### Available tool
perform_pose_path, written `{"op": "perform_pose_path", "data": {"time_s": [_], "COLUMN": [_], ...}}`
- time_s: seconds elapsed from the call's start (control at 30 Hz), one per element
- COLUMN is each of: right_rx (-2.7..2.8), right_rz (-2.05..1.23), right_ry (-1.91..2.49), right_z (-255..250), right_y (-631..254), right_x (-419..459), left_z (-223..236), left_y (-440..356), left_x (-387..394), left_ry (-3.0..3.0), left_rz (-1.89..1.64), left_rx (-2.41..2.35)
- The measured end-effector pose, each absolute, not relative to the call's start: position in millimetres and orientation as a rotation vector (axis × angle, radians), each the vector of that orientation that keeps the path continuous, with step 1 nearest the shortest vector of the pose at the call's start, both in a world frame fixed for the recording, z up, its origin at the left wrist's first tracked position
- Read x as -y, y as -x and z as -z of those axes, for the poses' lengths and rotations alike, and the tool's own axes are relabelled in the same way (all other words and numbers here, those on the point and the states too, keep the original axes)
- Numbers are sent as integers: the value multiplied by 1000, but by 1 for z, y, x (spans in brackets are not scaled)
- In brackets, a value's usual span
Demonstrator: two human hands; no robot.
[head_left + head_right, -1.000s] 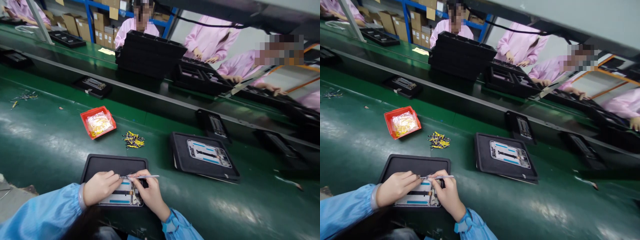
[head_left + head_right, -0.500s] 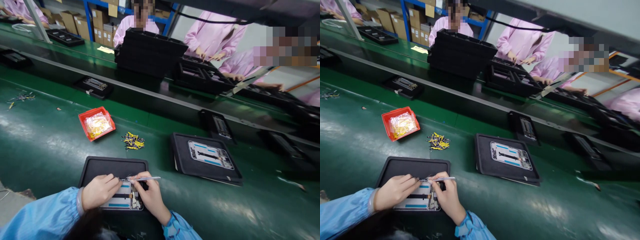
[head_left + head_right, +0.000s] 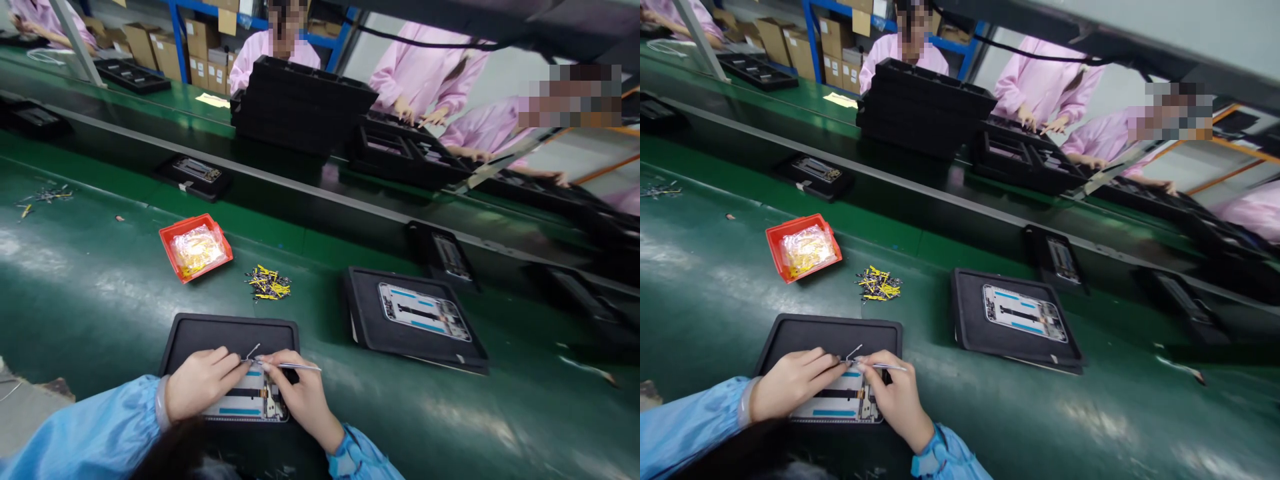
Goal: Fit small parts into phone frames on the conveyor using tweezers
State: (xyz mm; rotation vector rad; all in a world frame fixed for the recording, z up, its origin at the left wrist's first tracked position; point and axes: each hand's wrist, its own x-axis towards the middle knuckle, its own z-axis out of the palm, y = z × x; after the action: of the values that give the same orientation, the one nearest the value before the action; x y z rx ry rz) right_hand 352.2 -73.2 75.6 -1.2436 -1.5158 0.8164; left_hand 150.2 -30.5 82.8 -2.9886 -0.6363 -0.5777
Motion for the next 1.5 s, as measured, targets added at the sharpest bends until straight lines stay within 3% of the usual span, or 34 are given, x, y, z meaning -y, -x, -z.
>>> {"op": "perform_pose_path", "data": {"time_s": [0.53, 1.0, 1.2, 1.5], "right_rx": [1583, 1978, 1603, 1361], "right_rz": [-791, -589, -643, -292], "right_ry": [1214, 1112, 1214, 1441], "right_z": [-74, -77, -77, -76], "right_y": [-354, -356, -358, -382], "right_x": [74, 72, 72, 103], "left_z": [-82, -75, -78, -52], "left_y": [-152, -154, -165, -168], "left_x": [32, 35, 31, 32], "left_ry": [2991, 2977, 3040, 2820], "left_rz": [489, 680, 745, 902], "left_rx": [644, 968, 1097, 868]}}
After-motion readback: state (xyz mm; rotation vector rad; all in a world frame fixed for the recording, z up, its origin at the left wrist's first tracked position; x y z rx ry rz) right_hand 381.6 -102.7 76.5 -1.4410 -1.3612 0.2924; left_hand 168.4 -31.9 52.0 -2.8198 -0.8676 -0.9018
